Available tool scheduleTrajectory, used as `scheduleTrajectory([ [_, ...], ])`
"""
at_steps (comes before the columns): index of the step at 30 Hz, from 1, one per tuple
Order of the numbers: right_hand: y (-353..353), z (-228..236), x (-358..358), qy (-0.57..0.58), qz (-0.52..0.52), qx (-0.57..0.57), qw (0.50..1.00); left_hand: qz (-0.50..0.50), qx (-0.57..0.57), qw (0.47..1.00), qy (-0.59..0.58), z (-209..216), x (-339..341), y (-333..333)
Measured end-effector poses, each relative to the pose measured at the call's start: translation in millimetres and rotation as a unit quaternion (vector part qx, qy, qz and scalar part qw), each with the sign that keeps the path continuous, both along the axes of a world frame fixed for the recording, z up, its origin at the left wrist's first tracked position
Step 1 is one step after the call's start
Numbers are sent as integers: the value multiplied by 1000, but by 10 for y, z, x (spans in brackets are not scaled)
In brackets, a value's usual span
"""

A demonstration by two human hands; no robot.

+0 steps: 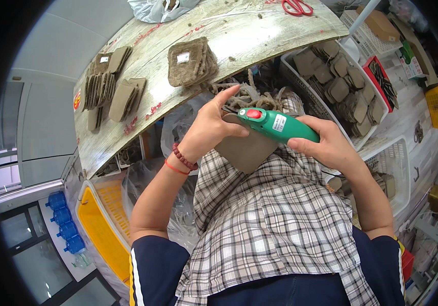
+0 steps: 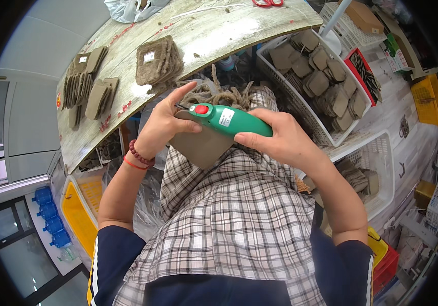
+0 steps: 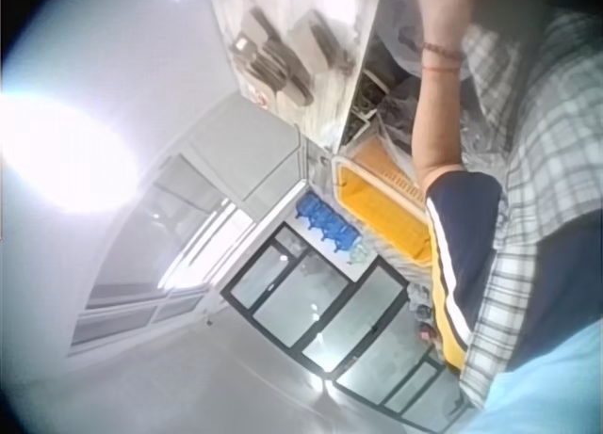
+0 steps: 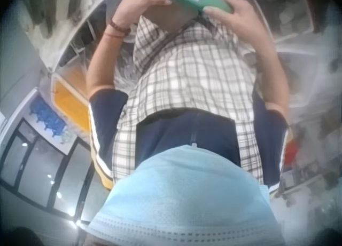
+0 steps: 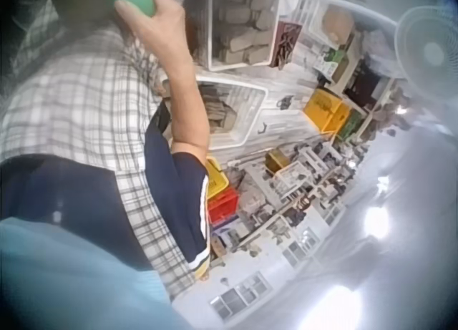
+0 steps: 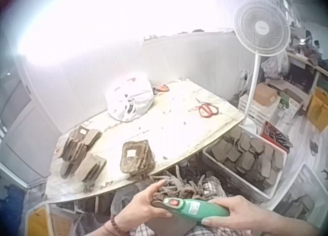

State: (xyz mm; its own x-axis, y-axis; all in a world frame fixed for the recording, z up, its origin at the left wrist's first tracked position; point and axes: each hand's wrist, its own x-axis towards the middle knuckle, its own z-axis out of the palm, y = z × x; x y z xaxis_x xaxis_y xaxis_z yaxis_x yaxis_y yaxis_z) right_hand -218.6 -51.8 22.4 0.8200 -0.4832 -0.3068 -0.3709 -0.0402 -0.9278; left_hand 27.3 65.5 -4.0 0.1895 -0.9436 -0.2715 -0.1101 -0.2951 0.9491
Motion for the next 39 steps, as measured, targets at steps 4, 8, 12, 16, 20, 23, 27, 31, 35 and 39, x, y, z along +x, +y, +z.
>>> scheduleTrajectory([
  [4,-54,-91,-15,1,-19,-8,1000,47,28,994,91,109,97,33],
  [8,-74,-125,-190,19,-42,-14,999,107,4,982,152,91,339,139],
  [12,-56,-130,-240,21,-27,-20,999,159,-29,969,184,10,435,225],
  [16,-40,-142,-232,-1,-21,-29,999,181,-30,965,187,-6,422,234],
  [20,-38,-90,-245,5,-13,-34,999,183,-26,966,179,-8,408,226],
  [23,-33,-60,-234,10,-8,-39,999,184,-8,973,139,13,361,218],
  [27,-9,-57,-198,-2,-8,-56,998,171,-4,974,147,29,319,198],
  [31,11,-59,-177,-11,-11,-45,999,162,8,977,138,26,311,194],
  [35,30,-15,-141,3,-7,-26,1000,150,17,979,139,51,276,183],
  [39,49,3,-95,1,-1,-32,999,116,34,983,141,36,261,189],
])
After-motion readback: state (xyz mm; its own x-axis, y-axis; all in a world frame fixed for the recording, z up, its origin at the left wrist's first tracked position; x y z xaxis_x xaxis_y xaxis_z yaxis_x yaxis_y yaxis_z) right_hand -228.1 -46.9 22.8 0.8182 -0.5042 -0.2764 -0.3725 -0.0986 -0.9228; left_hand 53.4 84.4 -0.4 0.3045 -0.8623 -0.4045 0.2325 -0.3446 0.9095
